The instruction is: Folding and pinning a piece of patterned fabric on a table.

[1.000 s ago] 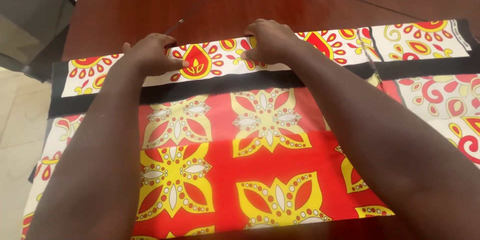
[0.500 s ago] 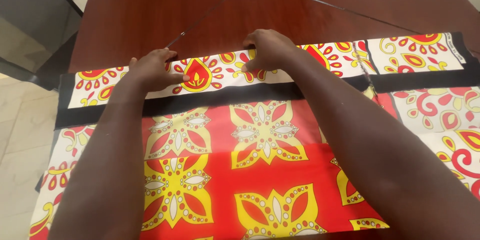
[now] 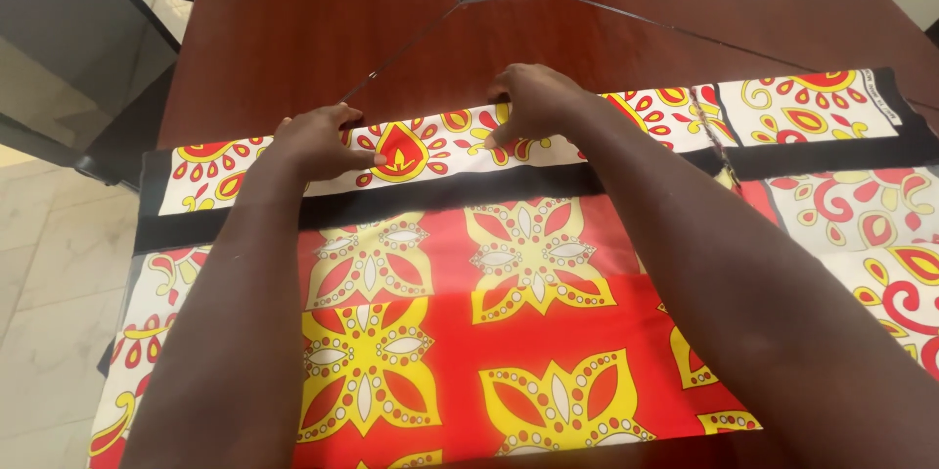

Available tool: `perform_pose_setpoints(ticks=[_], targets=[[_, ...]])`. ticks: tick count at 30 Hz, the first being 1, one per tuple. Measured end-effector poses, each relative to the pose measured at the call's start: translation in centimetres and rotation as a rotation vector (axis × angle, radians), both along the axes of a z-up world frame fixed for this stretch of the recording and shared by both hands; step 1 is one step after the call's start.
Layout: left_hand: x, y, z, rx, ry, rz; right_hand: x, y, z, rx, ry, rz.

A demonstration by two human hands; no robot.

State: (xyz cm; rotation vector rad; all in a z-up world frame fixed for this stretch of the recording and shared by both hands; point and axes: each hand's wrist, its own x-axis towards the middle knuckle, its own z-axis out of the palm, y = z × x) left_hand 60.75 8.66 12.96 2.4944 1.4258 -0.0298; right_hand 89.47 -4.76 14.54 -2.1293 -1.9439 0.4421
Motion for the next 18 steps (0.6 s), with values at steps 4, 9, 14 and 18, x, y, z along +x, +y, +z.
perform_pose_setpoints(ticks=[4, 9, 14, 18], targets=[[0.1, -1.1, 1.3, -0.054, -0.009, 0.063, -0.2, -0.3, 0.2, 0.006, 0.015, -0.014], [0.1, -0.6, 1.0, -0.120, -0.097, 0.090, -0.2, -0.1, 0.2, -0.038, 0.024, -0.030], [0.3, -1.1, 1.7, -0.059, -0.049, 0.082, -0.1, -0.2, 0.2, -0.027, 0.026, -0.035], [0.3, -0.6, 1.4, -0.027, 0.049, 0.057, -0.2, -0.3, 0.2, -0.019, 0.002, -0.020]])
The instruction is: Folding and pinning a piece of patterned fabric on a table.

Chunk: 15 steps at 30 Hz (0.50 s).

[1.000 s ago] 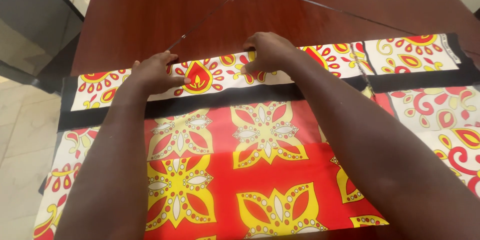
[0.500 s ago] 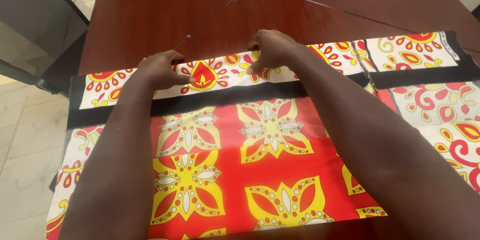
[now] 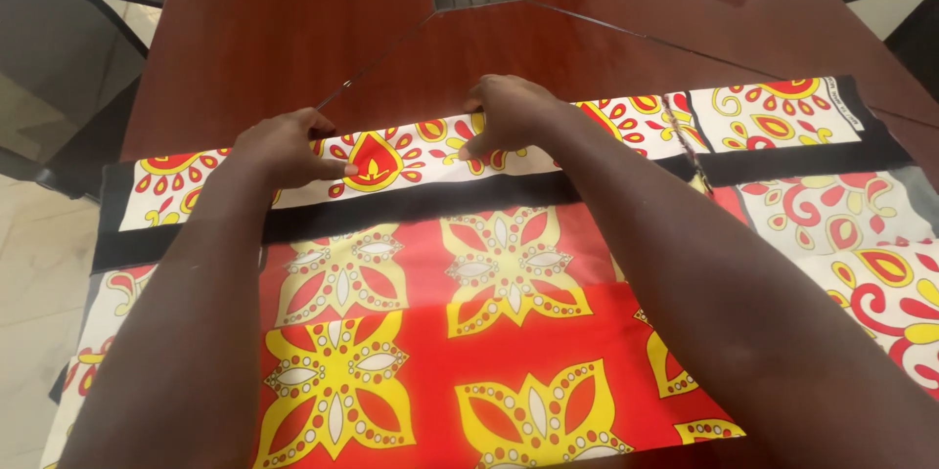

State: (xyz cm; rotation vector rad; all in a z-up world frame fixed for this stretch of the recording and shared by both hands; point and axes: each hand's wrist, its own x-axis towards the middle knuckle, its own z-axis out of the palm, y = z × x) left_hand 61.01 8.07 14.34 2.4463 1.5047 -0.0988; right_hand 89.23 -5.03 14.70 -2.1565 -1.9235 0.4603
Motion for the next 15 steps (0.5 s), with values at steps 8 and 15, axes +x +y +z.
perform_pose_setpoints(ticks=[8, 15], targets=[[-0.4, 0.2, -1.1, -0.047, -0.099, 0.008, -0.5, -1.2, 1.1, -0.069, 0.017, -0.035], [-0.1, 0.5, -0.3, -0.059, -0.072, 0.008, 0.2, -0.3, 0.1, -0.040, 0.041, -0.045]])
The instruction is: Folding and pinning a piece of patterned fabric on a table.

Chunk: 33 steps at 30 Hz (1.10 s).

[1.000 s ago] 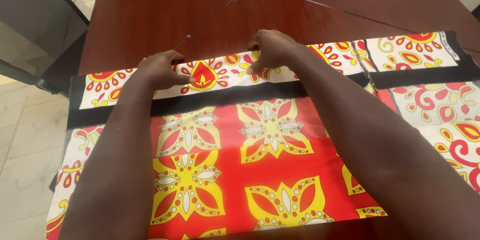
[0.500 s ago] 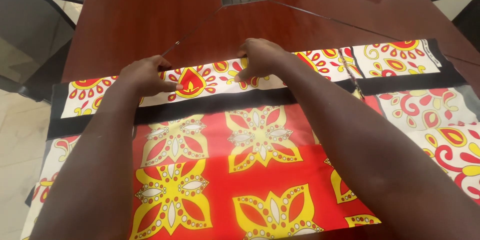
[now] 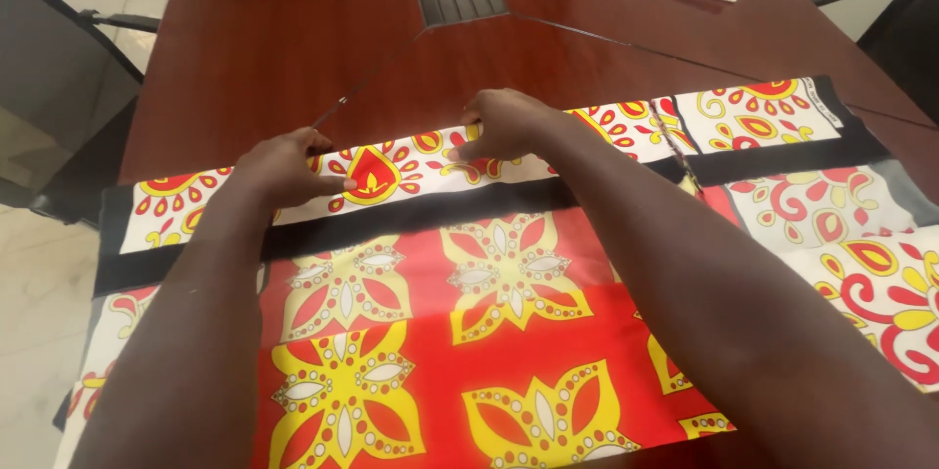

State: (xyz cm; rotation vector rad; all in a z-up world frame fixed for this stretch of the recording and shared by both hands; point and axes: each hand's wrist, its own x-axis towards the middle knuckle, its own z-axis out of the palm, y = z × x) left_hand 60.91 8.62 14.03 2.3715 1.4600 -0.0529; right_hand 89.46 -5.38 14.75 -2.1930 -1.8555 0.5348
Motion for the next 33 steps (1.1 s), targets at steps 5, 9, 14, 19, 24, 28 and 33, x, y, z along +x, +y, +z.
perform_pose_setpoints(ticks=[5, 9, 14, 19, 24, 28, 33], targets=[[-0.4, 0.1, -0.3, 0.029, 0.017, -0.029, -0.1, 0.0, -0.7, 0.044, -0.030, 0.029], [-0.1, -0.2, 0.0, 0.035, 0.003, -0.028, -0.3, 0.1, -0.6, 0.030, -0.023, -0.002], [0.1, -0.7, 0.0, 0.026, -0.005, -0.020, -0.6, -0.5, -0.3, 0.037, -0.020, -0.018], [0.2, -0.4, 0.3, 0.054, 0.008, -0.057, -0.5, -0.2, -0.4, 0.048, -0.010, -0.048], [0.3, -1.1, 0.8, 0.041, 0.035, -0.036, -0.7, -0.6, -0.3, 0.075, -0.018, -0.045], [0.1, -0.7, 0.1, 0.038, 0.030, -0.029, -0.4, -0.2, -0.6, 0.050, 0.000, -0.032], [-0.1, -0.6, 0.2, 0.065, -0.031, -0.058, -0.2, -0.1, -0.8, 0.070, 0.037, -0.039]])
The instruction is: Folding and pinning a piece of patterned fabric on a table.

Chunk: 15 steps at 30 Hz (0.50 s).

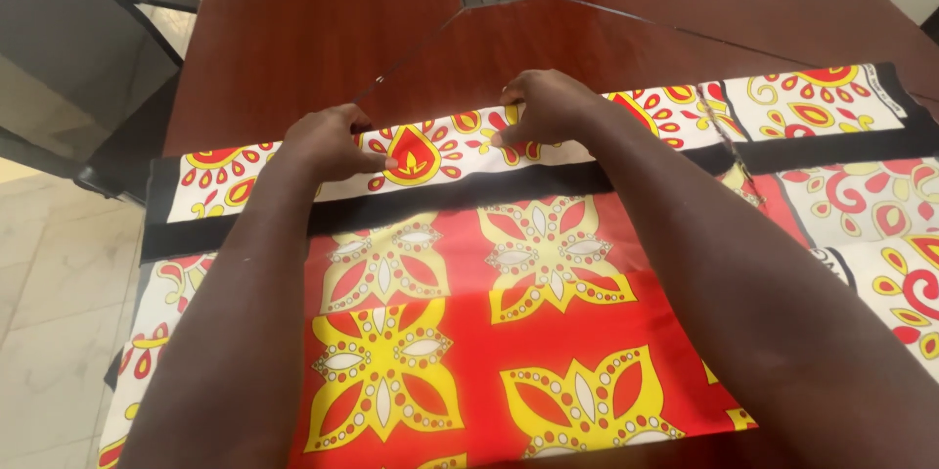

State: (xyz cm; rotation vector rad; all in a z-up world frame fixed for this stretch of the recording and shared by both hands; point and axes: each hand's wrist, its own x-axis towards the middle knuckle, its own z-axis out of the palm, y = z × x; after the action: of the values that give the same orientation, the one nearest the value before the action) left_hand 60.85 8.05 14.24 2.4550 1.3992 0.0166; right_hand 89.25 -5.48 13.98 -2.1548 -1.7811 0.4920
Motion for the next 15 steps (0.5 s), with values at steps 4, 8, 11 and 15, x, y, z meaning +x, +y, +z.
perform_pose_setpoints(ticks=[4, 8, 11, 15], targets=[[0.2, 0.5, -0.9, -0.005, 0.000, -0.007, 0.5, -0.4, -0.1, 0.029, -0.008, 0.063], [0.0, 0.7, -1.2, -0.009, -0.016, -0.002, -0.1, -0.7, 0.5, -0.008, 0.003, -0.005], [0.0, 0.7, -0.9, 0.008, -0.019, -0.008, 0.2, -0.6, 0.6, -0.010, 0.006, 0.004], [-0.1, -0.3, 0.5, -0.115, -0.074, 0.064, 1.5, 0.1, -0.5, -0.011, -0.027, 0.113]])
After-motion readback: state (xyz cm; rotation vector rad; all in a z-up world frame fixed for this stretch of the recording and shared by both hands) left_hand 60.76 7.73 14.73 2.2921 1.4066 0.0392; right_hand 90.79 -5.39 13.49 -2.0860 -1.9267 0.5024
